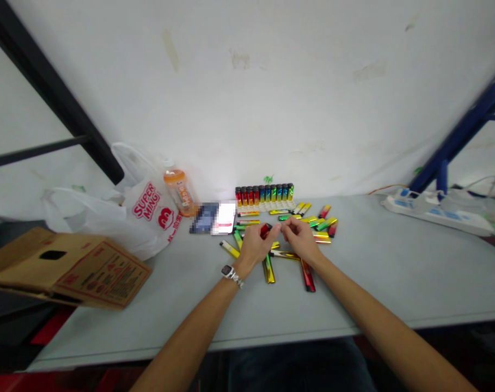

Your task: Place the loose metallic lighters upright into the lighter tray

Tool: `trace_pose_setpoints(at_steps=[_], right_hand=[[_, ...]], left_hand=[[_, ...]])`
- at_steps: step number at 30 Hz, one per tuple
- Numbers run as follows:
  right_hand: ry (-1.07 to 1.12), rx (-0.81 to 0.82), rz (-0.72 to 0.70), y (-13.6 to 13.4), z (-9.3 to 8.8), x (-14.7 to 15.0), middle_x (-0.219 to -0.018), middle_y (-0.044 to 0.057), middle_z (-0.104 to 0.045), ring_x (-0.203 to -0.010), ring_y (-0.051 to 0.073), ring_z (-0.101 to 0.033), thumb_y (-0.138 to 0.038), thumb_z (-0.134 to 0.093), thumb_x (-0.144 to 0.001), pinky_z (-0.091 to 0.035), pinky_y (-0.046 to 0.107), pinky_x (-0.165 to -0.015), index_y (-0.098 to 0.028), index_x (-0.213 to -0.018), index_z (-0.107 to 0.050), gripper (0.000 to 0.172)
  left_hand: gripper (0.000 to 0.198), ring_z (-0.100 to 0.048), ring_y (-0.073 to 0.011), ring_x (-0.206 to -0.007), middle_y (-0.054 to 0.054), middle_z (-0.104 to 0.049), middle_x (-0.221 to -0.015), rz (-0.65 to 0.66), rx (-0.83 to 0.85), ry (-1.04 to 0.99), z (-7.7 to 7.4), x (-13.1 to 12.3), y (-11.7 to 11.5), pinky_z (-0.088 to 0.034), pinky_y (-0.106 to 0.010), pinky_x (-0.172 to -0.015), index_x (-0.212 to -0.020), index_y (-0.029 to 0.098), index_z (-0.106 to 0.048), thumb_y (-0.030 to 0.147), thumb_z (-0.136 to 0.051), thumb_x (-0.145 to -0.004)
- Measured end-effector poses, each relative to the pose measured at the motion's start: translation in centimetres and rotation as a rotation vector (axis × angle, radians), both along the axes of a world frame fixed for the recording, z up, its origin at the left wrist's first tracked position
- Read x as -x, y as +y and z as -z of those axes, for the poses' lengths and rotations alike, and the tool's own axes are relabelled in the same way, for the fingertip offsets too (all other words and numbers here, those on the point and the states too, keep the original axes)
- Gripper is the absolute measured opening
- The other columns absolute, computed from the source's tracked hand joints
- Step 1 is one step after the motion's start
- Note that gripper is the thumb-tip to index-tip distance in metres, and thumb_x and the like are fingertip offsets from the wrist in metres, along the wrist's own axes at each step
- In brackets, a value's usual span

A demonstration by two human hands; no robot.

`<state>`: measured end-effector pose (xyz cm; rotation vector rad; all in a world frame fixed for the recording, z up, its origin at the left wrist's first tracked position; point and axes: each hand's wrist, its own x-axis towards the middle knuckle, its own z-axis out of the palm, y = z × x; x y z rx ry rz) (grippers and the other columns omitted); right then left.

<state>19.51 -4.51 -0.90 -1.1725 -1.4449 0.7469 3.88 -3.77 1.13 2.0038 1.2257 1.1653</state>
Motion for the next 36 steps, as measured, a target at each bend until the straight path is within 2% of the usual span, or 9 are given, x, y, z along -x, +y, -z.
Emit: trace_pose_setpoints(at_steps=[5, 10, 16, 19, 21, 24, 26, 31, 36], right_hand=[[-0.009, 0.018, -0.01, 0.2, 0.4, -0.1, -0.055, -0.005, -0.045, -0.051, 0.011, -0.041, -0.038, -0.055, -0.084, -0.032, 0.025, -0.051, -0.02, -0.071, -0.053, 0.022], [-0.01, 0.023, -0.021, 0.4, 0.7, -0.2, -0.056, -0.005, -0.045, -0.052, 0.012, -0.042, -0.038, -0.055, -0.083, -0.033, 0.025, -0.051, -0.02, -0.072, -0.053, 0.021], [-0.023, 0.021, -0.037, 0.3, 0.6, -0.2, -0.056, -0.005, -0.046, -0.052, 0.012, -0.042, -0.036, -0.055, -0.083, -0.034, 0.025, -0.051, -0.02, -0.071, -0.053, 0.02], [-0.035, 0.019, -0.04, 0.3, 0.6, -0.2, -0.056, -0.004, -0.046, -0.052, 0.012, -0.041, -0.037, -0.055, -0.084, -0.033, 0.025, -0.052, -0.02, -0.072, -0.053, 0.021], [-0.042, 0.018, -0.042, 0.3, 0.7, -0.2, -0.057, -0.004, -0.047, -0.052, 0.012, -0.041, -0.038, -0.055, -0.085, -0.033, 0.025, -0.052, -0.02, -0.073, -0.054, 0.022], [-0.056, 0.015, -0.04, 0.3, 0.5, -0.2, -0.058, -0.004, -0.048, -0.052, 0.012, -0.042, -0.04, -0.054, -0.086, -0.033, 0.025, -0.052, -0.019, -0.073, -0.055, 0.025], [-0.054, 0.016, -0.041, 0.2, 0.4, -0.2, -0.057, -0.004, -0.049, -0.052, 0.012, -0.043, -0.041, -0.054, -0.087, -0.033, 0.025, -0.052, -0.019, -0.073, -0.055, 0.026], [-0.033, 0.022, -0.056, 0.2, 0.2, -0.1, -0.057, -0.004, -0.049, -0.052, 0.012, -0.044, -0.038, -0.052, -0.087, -0.033, 0.025, -0.052, -0.019, -0.074, -0.056, 0.023], [-0.073, 0.018, -0.059, 0.2, 0.2, 0.0, -0.059, -0.004, -0.049, -0.054, 0.012, -0.045, -0.034, -0.051, -0.087, -0.034, 0.025, -0.054, -0.019, -0.073, -0.056, 0.021]], left_hand=[[0.046, -0.029, -0.0087, -0.05, 0.005, -0.033, -0.051, -0.034, 0.028, 0.01, 0.6, -0.2, 0.7, -0.019, -0.026, -0.051, -0.054, 0.019, -0.04, 0.049, -0.046, -0.088], [0.035, -0.033, -0.0093, -0.051, 0.005, -0.038, -0.051, -0.009, 0.037, 0.023, 1.0, -0.2, 1.1, -0.019, -0.026, -0.051, -0.056, 0.018, -0.043, 0.037, -0.048, -0.085], [0.038, -0.033, -0.0095, -0.052, 0.005, -0.039, -0.052, -0.014, 0.032, 0.048, 0.9, -0.3, 0.9, -0.019, -0.026, -0.052, -0.058, 0.018, -0.041, 0.04, -0.046, -0.089], [0.043, -0.034, -0.0098, -0.053, 0.005, -0.039, -0.054, -0.025, 0.032, 0.054, 0.6, -0.3, 0.7, -0.021, -0.026, -0.053, -0.059, 0.018, -0.043, 0.048, -0.047, -0.09], [0.048, -0.037, -0.0105, -0.055, 0.004, -0.041, -0.057, 0.018, 0.071, 0.008, 0.4, -0.1, 0.6, -0.025, -0.026, -0.054, -0.063, 0.017, -0.048, 0.055, -0.043, -0.092], [0.06, -0.041, -0.0111, -0.057, 0.002, -0.043, -0.06, 0.157, 0.236, -0.127, 0.5, 0.2, 0.9, -0.031, -0.025, -0.055, -0.071, 0.016, -0.056, 0.062, -0.025, -0.096], [0.065, -0.039, -0.0106, -0.055, 0.003, -0.042, -0.061, 0.224, 0.335, -0.207, 0.6, 0.4, 1.3, -0.032, -0.024, -0.054, -0.077, 0.016, -0.06, 0.065, -0.022, -0.096], [0.055, -0.047, -0.011, -0.063, 0.002, -0.048, -0.069, 0.29, 0.303, -0.317, 0.2, 0.9, 2.2, -0.042, -0.024, -0.062, -0.1, 0.016, -0.064, 0.065, -0.04, -0.092], [0.04, -0.056, -0.012, -0.073, 0.0, -0.06, -0.076, 0.212, 0.234, -0.382, -0.2, 1.4, 3.8, -0.047, -0.025, -0.071, -0.093, 0.017, -0.067, 0.055, -0.064, -0.082]])
